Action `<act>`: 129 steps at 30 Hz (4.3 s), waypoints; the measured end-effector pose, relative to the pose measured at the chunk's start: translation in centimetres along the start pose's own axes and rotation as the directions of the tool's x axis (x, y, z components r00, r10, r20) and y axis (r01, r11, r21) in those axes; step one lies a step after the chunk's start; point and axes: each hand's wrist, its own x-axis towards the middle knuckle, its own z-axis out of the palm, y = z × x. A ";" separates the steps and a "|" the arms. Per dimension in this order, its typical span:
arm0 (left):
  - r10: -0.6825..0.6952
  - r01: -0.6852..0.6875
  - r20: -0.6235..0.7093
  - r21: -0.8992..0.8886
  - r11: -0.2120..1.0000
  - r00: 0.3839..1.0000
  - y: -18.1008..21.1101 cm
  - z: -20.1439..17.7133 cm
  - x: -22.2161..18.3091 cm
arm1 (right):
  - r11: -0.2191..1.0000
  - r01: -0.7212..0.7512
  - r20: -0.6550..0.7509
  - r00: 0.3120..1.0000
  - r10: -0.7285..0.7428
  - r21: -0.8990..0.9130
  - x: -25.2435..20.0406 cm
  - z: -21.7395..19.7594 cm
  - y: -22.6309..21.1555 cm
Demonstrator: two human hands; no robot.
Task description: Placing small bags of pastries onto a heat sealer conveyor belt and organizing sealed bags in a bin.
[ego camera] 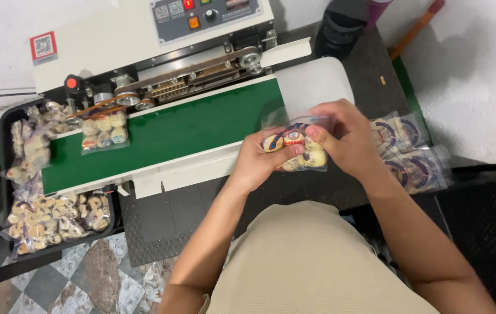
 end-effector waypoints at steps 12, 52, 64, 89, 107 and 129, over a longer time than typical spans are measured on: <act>-0.122 0.058 -0.335 -0.195 0.979 0.934 -2.0 1.8 0.1 | 0.956 0.085 -0.071 0.992 -0.109 -0.282 -2.1 3.2 3.6; 0.062 -0.099 -0.554 -0.036 0.994 0.830 -4.8 -5.4 11.1 | 0.891 -0.443 -0.073 0.896 0.438 -0.102 6.0 3.8 11.3; 0.049 -0.263 -0.602 -0.273 0.925 0.797 -7.2 -4.9 16.0 | 0.908 -0.418 -0.203 0.890 0.408 -0.009 13.7 8.0 20.9; 0.503 -0.425 -0.284 0.295 0.856 0.816 -7.8 -11.7 8.2 | 0.153 -0.578 -0.238 0.544 0.805 -0.802 -17.6 -19.0 16.2; 0.496 -0.393 -0.506 0.303 0.868 0.706 -6.8 -11.8 5.2 | 0.340 -0.632 -0.294 0.684 0.668 -0.697 -22.4 -15.2 23.2; 0.087 -0.179 -0.408 -0.192 0.965 0.909 -6.1 0.2 0.8 | 0.654 -0.515 0.239 0.851 0.467 0.554 -3.7 2.0 3.1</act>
